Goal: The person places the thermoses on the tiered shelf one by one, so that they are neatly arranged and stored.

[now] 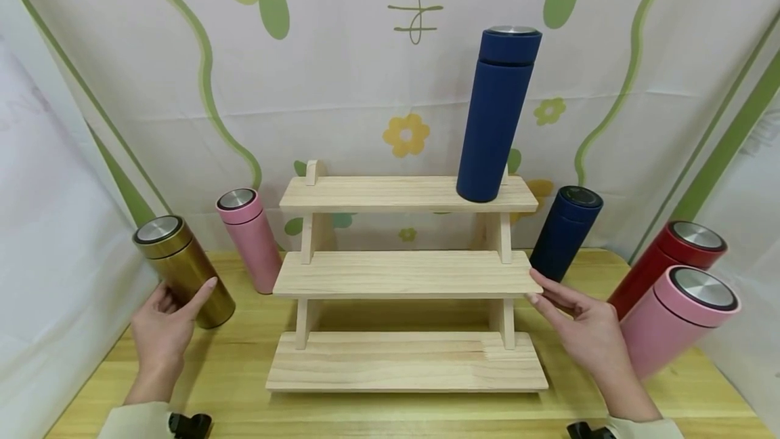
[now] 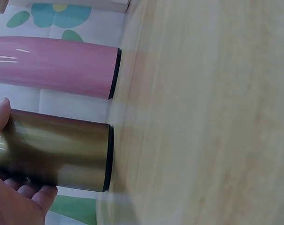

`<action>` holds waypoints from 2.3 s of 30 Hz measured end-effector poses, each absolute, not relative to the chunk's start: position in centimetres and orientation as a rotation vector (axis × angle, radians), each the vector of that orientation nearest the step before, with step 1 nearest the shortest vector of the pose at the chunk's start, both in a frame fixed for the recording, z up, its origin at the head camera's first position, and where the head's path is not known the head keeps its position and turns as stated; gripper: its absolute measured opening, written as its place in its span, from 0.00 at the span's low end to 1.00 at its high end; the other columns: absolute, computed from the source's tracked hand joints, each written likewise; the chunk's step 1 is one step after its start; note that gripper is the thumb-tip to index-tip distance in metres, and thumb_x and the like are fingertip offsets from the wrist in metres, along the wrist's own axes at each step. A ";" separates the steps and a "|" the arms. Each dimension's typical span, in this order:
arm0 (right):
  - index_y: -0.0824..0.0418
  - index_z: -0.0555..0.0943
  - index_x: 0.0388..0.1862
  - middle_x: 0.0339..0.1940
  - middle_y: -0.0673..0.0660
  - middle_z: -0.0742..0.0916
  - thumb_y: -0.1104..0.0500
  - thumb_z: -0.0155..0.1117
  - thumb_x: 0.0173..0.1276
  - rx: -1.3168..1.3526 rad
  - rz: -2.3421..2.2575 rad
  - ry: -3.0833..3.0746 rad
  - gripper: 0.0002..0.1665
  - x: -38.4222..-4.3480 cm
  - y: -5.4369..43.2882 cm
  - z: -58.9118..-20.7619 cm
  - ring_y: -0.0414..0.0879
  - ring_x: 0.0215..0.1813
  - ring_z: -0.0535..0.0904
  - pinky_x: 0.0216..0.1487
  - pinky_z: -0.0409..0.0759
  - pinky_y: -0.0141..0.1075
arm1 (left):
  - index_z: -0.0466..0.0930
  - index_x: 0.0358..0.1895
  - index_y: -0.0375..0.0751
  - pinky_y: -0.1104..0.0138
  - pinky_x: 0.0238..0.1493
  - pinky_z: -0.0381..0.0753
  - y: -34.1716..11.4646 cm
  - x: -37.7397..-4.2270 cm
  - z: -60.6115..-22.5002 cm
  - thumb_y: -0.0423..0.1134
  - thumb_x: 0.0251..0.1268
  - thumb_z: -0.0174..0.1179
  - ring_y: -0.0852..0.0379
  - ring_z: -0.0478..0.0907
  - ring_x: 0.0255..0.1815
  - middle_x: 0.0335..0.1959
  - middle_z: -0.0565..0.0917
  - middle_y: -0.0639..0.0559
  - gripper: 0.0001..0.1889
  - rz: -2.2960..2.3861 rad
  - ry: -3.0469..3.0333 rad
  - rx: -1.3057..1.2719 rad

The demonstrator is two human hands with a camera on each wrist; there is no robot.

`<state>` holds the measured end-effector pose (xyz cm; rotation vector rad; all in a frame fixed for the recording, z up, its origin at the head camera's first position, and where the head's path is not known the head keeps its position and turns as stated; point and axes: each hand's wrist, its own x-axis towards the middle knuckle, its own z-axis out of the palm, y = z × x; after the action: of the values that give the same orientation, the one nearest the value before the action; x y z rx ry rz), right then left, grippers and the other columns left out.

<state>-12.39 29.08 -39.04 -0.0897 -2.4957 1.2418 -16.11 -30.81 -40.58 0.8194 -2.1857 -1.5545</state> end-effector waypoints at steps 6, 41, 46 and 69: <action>0.44 0.85 0.71 0.59 0.59 0.91 0.46 0.74 0.76 -0.080 1.244 -2.489 0.26 -12.5 29.0 -39.1 0.17 0.45 0.84 0.16 0.64 0.39 | 0.53 0.88 0.50 0.55 0.85 0.68 -30.9 -16.2 -40.9 0.60 0.64 0.76 0.40 0.65 0.85 0.86 0.62 0.42 0.56 -1.616 -2.145 0.846; 0.44 0.84 0.71 0.62 0.59 0.89 0.45 0.74 0.75 -0.095 1.279 -2.486 0.27 -12.4 29.2 -39.2 0.17 0.46 0.84 0.16 0.66 0.39 | 0.76 0.78 0.46 0.88 0.38 0.76 -30.9 -16.1 -41.2 0.60 0.61 0.78 0.83 0.77 0.40 0.69 0.85 0.46 0.44 -1.471 -2.215 0.800; 0.43 0.84 0.71 0.62 0.60 0.89 0.45 0.74 0.75 -0.099 1.280 -2.488 0.27 -12.4 29.2 -39.2 0.17 0.46 0.84 0.17 0.66 0.38 | 0.72 0.81 0.48 0.90 0.39 0.74 -30.8 -16.1 -41.1 0.60 0.63 0.77 0.81 0.78 0.46 0.76 0.78 0.40 0.45 -1.517 -2.213 0.801; 0.44 0.85 0.71 0.56 0.47 0.92 0.45 0.75 0.75 -0.102 1.302 -2.474 0.27 -12.5 29.2 -39.4 0.20 0.45 0.86 0.13 0.63 0.39 | 0.68 0.83 0.48 0.91 0.39 0.72 -30.7 -15.9 -40.6 0.61 0.64 0.76 0.71 0.80 0.57 0.77 0.76 0.39 0.48 -1.523 -2.223 0.836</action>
<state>-12.53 29.24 -39.36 -0.1021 -2.4737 1.3019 -15.88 -30.66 -40.60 0.8359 -2.2226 -1.5225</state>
